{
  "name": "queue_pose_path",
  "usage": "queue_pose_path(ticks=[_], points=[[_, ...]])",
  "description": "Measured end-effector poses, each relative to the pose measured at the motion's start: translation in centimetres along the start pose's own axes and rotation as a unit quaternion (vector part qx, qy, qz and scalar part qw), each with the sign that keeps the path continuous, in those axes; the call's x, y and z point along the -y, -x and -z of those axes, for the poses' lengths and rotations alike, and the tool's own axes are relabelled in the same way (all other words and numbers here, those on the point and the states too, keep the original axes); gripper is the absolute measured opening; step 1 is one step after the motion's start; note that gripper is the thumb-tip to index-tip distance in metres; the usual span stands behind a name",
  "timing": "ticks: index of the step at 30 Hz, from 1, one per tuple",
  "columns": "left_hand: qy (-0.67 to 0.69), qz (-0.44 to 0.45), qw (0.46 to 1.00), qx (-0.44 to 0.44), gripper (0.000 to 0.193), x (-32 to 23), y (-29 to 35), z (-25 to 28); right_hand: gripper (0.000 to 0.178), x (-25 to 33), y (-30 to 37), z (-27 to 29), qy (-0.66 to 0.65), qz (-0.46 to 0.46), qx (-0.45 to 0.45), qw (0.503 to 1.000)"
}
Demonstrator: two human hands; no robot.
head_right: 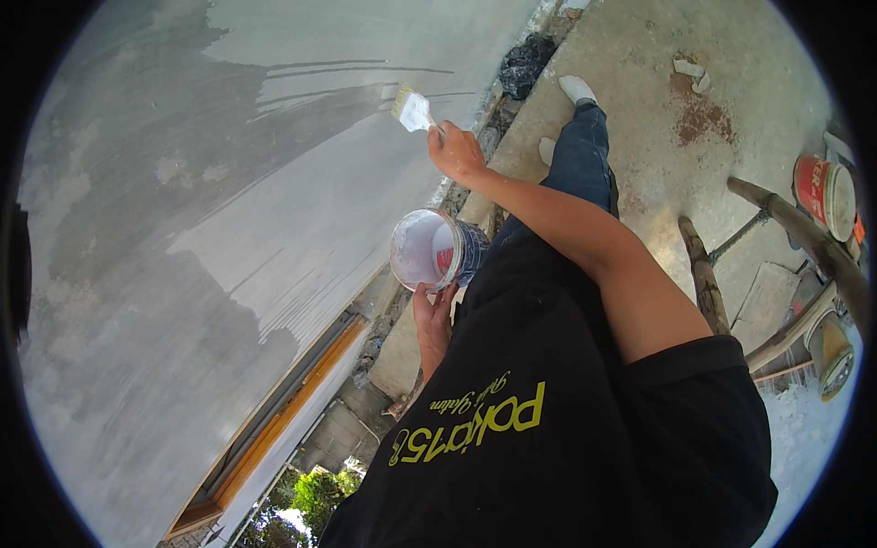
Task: Applying a layer of white paint to a wall using a brush.
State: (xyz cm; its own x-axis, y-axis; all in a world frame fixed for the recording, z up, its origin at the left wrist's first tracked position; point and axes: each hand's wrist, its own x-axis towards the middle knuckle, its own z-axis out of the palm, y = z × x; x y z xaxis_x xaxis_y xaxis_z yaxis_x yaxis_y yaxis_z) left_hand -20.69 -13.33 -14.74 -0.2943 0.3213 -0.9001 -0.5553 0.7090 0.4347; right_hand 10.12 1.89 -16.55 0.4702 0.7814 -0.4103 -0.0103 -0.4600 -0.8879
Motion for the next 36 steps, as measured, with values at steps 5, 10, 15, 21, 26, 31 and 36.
queue_pose_path(ticks=[5, 10, 15, 21, 26, 31, 36], points=[[0.001, 0.007, 1.000, -0.003, 0.042, 0.0, 0.1, -0.9, 0.035, 2.3, -1.9, 0.8, 0.016, -0.028, -0.022, 0.999], [0.003, 0.003, 1.000, 0.005, 0.043, -0.3, 0.1, -1.4, 0.033, 10.9, 1.8, 2.6, -0.069, 0.008, 0.026, 0.997], [-0.001, 0.010, 1.000, 0.008, 0.053, -0.7, 0.3, -2.9, 0.026, 16.0, 6.4, 5.1, -0.166, 0.087, 0.083, 0.979], [-0.022, -0.005, 1.000, 0.005, 0.054, -0.3, 1.3, -4.0, 0.030, 13.2, 4.7, 4.8, -0.135, 0.133, 0.075, 0.979], [-0.037, -0.017, 0.999, 0.025, 0.049, 0.1, 1.6, -3.3, 0.039, 5.6, 0.3, 2.9, -0.087, 0.088, 0.038, 0.992], [-0.041, -0.020, 0.999, 0.002, 0.041, 0.0, 1.9, -3.4, 0.038, 4.6, -0.1, 3.7, 0.008, 0.072, -0.021, 0.997], [-0.041, 0.002, 0.999, 0.032, 0.041, 0.5, -0.8, -0.8, 0.034, 14.3, 2.8, 6.0, -0.046, 0.095, 0.047, 0.993]])
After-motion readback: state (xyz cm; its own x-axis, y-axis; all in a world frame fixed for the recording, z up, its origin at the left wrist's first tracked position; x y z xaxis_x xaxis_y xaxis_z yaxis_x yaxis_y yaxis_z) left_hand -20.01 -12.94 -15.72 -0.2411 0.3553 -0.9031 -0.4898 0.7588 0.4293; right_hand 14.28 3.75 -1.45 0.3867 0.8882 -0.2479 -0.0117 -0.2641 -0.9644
